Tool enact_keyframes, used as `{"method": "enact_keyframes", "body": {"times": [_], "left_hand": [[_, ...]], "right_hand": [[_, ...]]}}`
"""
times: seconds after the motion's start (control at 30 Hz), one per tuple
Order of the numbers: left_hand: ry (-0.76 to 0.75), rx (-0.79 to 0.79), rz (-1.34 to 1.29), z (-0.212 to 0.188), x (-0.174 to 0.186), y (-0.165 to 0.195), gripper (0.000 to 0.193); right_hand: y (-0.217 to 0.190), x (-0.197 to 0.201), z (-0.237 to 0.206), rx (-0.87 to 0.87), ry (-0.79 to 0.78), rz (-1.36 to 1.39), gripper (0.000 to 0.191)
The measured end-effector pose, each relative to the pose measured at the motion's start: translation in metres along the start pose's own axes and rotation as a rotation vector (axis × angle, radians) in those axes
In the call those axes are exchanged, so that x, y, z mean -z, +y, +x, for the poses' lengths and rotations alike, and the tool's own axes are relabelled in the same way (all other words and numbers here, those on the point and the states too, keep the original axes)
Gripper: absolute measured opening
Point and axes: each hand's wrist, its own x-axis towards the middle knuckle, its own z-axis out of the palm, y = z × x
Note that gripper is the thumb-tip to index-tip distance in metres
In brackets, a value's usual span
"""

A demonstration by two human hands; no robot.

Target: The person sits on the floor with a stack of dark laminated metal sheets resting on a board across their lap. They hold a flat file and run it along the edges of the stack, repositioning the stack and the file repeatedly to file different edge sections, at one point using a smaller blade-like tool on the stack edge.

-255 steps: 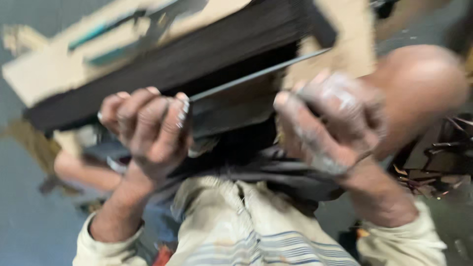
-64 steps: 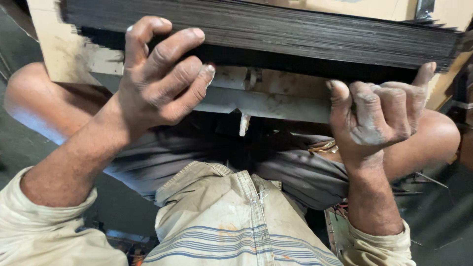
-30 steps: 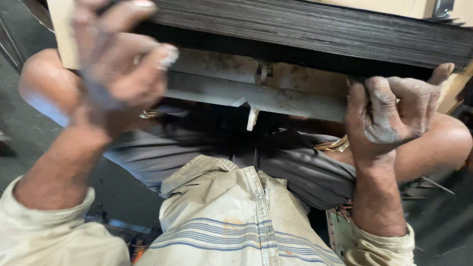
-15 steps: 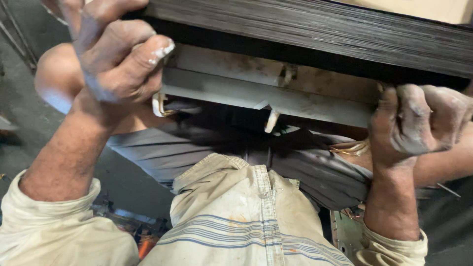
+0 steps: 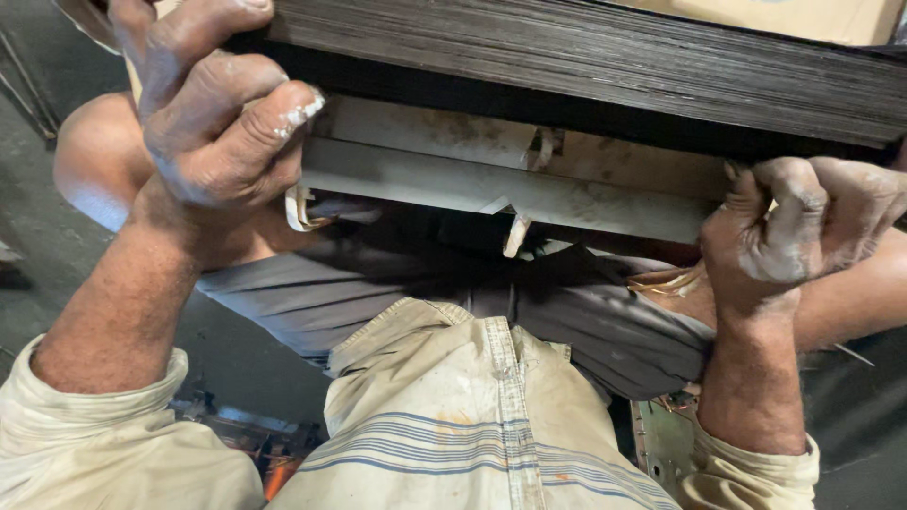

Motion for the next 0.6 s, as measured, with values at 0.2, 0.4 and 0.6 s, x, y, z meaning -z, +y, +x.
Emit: {"method": "enact_keyframes", "body": {"times": [0.2,0.4,0.6], "left_hand": [[-0.020,-0.005,0.006,0.002,0.002,0.002,0.017],[-0.001,0.014,0.073,0.001,0.009,0.014,0.030],[0.186,-0.006,0.148,0.034,0.007,0.066,0.035]], "right_hand": [[0.001,0.008,0.005,0.019,-0.025,0.013,0.010],[-0.028,0.024,0.026,0.050,-0.003,-0.024,0.013],[-0.106,0.051,0.057,0.067,-0.114,0.299,0.032]]}}
